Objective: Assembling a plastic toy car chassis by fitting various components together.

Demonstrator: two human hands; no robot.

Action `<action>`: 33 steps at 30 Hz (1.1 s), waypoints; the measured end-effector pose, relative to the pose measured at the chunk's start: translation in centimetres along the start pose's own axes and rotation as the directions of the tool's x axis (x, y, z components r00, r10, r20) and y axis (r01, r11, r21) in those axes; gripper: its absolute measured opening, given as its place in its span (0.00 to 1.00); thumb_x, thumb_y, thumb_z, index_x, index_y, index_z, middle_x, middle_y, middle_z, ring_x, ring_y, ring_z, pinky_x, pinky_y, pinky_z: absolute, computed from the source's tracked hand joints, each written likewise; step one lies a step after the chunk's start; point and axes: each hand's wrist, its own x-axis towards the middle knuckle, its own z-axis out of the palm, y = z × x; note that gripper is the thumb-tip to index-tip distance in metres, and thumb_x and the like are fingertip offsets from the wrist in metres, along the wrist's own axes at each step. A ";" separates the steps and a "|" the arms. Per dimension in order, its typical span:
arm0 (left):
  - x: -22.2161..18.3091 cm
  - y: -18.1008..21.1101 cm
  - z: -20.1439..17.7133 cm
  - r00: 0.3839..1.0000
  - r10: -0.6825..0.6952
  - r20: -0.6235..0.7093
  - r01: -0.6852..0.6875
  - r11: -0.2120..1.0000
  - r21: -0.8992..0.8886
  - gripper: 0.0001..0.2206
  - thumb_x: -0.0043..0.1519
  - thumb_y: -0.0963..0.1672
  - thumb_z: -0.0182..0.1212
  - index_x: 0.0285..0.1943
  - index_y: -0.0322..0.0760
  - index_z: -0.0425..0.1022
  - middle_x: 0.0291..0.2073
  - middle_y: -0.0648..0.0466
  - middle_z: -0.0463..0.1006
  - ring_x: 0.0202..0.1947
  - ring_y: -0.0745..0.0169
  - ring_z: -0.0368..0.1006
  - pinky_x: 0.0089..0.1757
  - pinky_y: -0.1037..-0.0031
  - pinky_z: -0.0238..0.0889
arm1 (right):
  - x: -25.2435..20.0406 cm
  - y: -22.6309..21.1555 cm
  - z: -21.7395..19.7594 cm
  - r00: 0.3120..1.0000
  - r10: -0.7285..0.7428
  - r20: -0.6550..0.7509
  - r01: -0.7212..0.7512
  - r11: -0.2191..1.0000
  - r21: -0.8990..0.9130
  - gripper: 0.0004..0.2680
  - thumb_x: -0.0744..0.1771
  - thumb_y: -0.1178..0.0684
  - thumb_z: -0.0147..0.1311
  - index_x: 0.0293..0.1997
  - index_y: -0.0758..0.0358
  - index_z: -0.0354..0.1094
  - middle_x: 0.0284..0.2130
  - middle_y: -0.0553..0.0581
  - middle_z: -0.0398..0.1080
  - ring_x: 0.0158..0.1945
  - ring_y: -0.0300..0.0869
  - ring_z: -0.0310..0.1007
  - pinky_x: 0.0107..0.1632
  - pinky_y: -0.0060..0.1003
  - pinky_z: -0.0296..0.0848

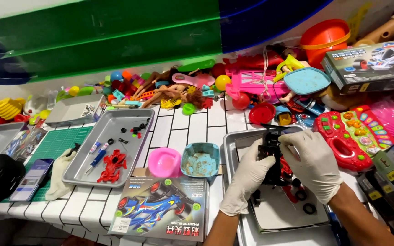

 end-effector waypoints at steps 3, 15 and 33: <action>0.3 -1.1 0.4 0.999 0.026 -0.028 -0.026 0.999 0.022 0.20 0.55 0.40 0.61 0.58 0.50 0.76 0.42 0.56 0.76 0.46 0.65 0.73 0.52 0.67 0.68 | 0.6 -0.2 0.3 0.994 -0.061 -0.096 0.052 0.994 -0.094 0.13 0.61 0.64 0.64 0.43 0.54 0.67 0.30 0.48 0.69 0.38 0.47 0.71 0.39 0.42 0.68; -0.4 0.8 0.3 1.000 -0.007 0.031 0.004 0.998 0.070 0.22 0.58 0.41 0.59 0.63 0.50 0.75 0.48 0.51 0.79 0.52 0.60 0.74 0.55 0.66 0.67 | 0.3 0.5 0.9 0.999 -0.034 0.039 0.039 0.989 -0.145 0.11 0.61 0.62 0.62 0.41 0.52 0.65 0.27 0.48 0.64 0.36 0.46 0.69 0.38 0.40 0.68; 0.4 0.5 0.1 0.999 0.050 -0.006 -0.050 0.998 0.038 0.23 0.56 0.40 0.61 0.63 0.46 0.75 0.52 0.49 0.78 0.56 0.58 0.73 0.59 0.65 0.66 | 0.0 1.2 1.2 0.989 -0.127 0.078 0.143 0.957 -0.254 0.07 0.64 0.57 0.57 0.41 0.47 0.65 0.28 0.48 0.64 0.39 0.44 0.68 0.38 0.39 0.67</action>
